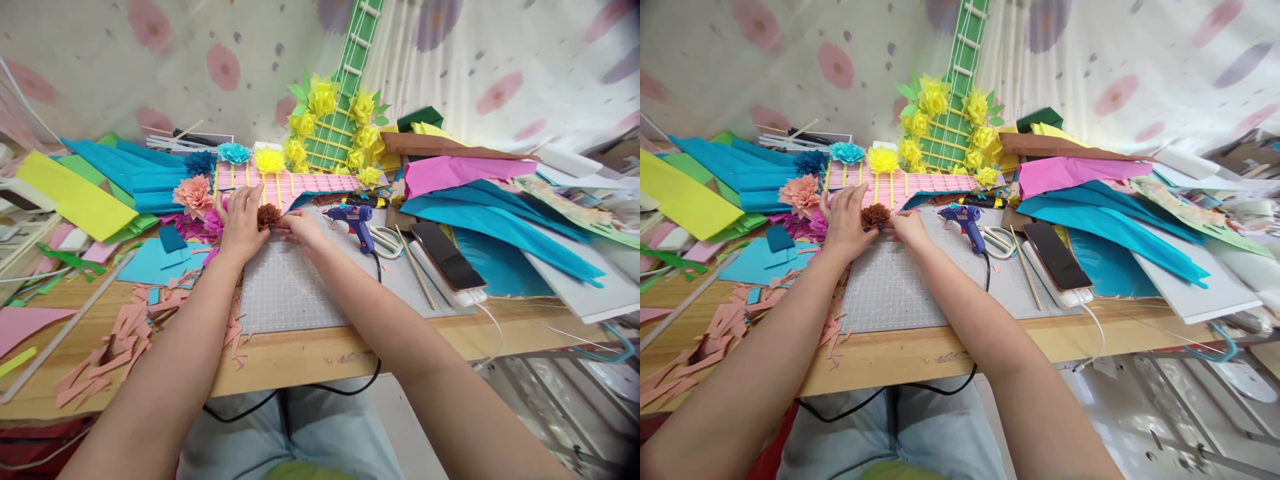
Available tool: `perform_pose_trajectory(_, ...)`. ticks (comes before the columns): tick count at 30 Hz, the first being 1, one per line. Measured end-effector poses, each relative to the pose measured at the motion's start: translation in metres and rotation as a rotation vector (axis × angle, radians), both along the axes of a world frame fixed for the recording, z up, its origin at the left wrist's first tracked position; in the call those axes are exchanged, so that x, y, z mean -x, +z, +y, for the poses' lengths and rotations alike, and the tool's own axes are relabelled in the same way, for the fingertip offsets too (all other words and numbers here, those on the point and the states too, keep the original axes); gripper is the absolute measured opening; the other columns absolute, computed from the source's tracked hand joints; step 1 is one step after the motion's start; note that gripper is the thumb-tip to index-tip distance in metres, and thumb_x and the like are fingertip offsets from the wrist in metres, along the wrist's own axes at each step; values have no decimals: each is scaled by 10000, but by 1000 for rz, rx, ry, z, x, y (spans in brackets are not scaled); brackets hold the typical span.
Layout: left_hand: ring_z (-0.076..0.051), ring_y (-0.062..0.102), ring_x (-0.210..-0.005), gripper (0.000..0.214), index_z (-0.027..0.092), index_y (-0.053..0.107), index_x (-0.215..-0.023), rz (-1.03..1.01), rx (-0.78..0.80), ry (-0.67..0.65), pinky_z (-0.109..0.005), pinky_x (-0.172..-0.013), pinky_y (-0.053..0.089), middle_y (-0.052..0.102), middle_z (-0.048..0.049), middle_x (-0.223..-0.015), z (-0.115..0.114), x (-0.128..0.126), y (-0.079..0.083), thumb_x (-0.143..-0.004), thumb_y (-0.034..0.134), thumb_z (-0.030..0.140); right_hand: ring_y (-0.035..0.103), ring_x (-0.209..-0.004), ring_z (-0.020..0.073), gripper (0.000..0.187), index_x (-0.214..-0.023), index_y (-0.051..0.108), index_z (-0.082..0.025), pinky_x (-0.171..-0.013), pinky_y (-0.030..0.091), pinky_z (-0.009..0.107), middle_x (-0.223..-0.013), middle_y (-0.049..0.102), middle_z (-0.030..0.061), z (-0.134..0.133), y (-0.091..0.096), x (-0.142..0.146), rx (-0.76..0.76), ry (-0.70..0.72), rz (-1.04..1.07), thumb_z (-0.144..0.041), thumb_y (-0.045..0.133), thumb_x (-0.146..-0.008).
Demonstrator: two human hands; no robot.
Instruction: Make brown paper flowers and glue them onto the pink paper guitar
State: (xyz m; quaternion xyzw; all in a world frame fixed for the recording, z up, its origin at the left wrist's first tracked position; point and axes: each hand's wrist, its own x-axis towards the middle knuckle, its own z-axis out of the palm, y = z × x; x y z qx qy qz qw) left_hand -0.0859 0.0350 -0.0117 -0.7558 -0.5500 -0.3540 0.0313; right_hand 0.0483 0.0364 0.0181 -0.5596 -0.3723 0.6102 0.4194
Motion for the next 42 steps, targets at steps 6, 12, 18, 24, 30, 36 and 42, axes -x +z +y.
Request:
perform_pose_trajectory(6, -321, 322, -1352, 802, 254, 336, -1401, -6, -1, -12, -565, -1145, 25, 433, -132, -1409, -2, -2, 0, -656, 625, 193, 611, -614, 74, 182, -755, 393, -192, -517, 440, 175, -759, 639, 7, 0, 2, -13, -16, -63, 50, -29, 470, -773)
perform_pose_trajectory(12, -287, 381, -1313, 632, 221, 439, -1305, -50, -95, -51, -512, -1151, 123, 487, -104, -1347, -15, -15, 11, -685, 559, 188, 609, -679, 72, 228, -879, 383, -214, -559, 461, 173, -836, 618, -6, -7, 20, -59, -324, -199, -108, -87, 528, -758)
perform_pose_trajectory(18, -232, 559, -1119, 320, 168, 591, -1110, 32, -9, -292, -400, -996, 407, 628, -115, -1159, -20, -45, 3, -832, 442, 223, 563, -622, 84, 147, -886, 450, -217, -548, 464, 208, -756, 534, -26, 5, 4, -144, -747, -524, -364, -253, 558, -792)
perform_pose_trajectory(24, -222, 546, -1178, 416, 162, 534, -1253, 173, 251, -425, -373, -986, 438, 602, -112, -1257, -17, -56, -13, -841, 491, 191, 576, -741, 121, 352, -897, 497, -188, -658, 476, 261, -811, 571, 20, 1, -39, -165, -685, -520, -528, -527, 524, -808)
perform_pose_trajectory(30, -207, 609, -1029, 392, 161, 581, -1213, 179, 308, -306, -340, -894, 471, 702, -69, -1039, -20, -52, -7, -825, 525, 153, 603, -888, 190, 554, -1000, 553, -177, -799, 463, 329, -949, 638, 70, -13, -40, -145, -574, -284, -673, -675, 397, -811)
perform_pose_trajectory(36, -204, 613, -1011, 377, 180, 612, -1190, 186, 299, -271, -341, -880, 471, 713, -49, -1041, -18, -50, -9, -835, 494, 137, 623, -947, 278, 537, -1074, 562, -160, -811, 473, 385, -1016, 657, 127, -18, -38, -140, -413, -74, -952, -536, 640, -698)
perform_pose_trajectory(42, -213, 611, -1001, 371, 193, 622, -1176, 107, 330, -245, -340, -847, 467, 724, -39, -983, -17, -46, -10, -826, 512, 142, 635, -938, 308, 347, -960, 608, -146, -790, 478, 393, -968, 679, 160, -14, -39, -138, -339, -36, -1093, -427, 596, -757)
